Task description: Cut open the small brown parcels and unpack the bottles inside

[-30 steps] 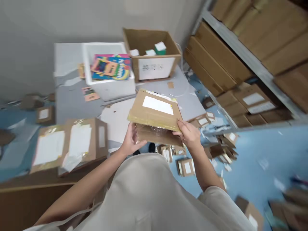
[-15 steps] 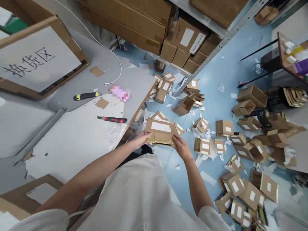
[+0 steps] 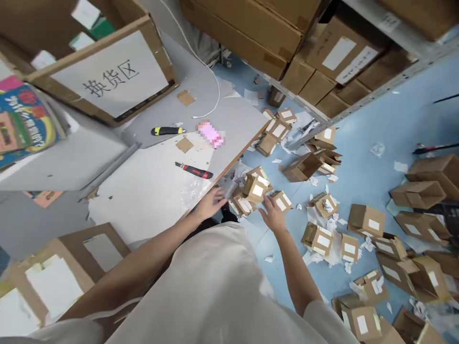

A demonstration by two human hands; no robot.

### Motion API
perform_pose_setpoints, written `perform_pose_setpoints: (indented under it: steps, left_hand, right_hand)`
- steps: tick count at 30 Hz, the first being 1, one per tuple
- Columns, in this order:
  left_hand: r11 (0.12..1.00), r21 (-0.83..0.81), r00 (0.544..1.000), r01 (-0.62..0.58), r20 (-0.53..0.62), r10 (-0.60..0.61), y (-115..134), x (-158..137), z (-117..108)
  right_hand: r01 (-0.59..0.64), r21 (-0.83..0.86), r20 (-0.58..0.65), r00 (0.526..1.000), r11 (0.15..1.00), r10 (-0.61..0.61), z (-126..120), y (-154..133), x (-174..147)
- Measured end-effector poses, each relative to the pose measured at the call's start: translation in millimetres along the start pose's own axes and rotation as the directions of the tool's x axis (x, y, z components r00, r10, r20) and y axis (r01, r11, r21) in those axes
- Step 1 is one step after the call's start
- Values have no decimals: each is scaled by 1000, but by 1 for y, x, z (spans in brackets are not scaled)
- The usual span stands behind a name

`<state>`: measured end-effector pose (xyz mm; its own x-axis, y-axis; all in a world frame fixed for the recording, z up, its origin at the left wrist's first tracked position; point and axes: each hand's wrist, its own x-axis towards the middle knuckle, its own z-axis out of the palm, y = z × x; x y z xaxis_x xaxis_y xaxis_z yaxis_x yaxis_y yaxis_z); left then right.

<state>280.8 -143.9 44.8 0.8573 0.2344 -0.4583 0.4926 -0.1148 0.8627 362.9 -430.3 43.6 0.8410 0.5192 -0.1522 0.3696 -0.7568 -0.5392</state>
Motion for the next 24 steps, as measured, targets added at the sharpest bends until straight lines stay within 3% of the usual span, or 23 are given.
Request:
perform_pose_setpoints:
  steps: [2, 5, 8, 12, 17, 20, 22, 24]
  left_hand:
    - [967, 247, 942, -57, -308, 134, -18, -11, -36]
    - [913, 385, 840, 136, -533, 99, -45, -8, -74]
    - [926, 307, 840, 221, -543, -20, -65, 9, -91]
    - [957, 227, 898, 178, -435, -64, -78, 17, -94]
    - [991, 127, 971, -43, -229, 72, -66, 7, -77]
    - [996, -71, 991, -46, -131, 37, -43, 16, -47]
    - [976, -210, 997, 59, -44, -69, -24, 28, -20]
    - [931, -309, 981, 196, 50, -190, -5, 40, 4]
  right_hand:
    - [29, 152, 121, 991, 988, -48, 25, -34, 38]
    - [-27, 408, 292, 951, 913, -102, 76, -92, 90]
    - [-183, 569, 428, 899, 802, -98, 125, -141, 124]
    - [-198, 600, 447, 886, 775, -119, 161, -171, 132]
    - [-230, 766, 295, 955, 600, -11, 144, -146, 99]
    - [-229, 832, 182, 973, 506, 142, 117, -108, 70]
    - [-238, 831, 66, 940, 504, 334, 99, -80, 49]
    - [-303, 800, -46, 830, 518, 555, 83, -53, 29]
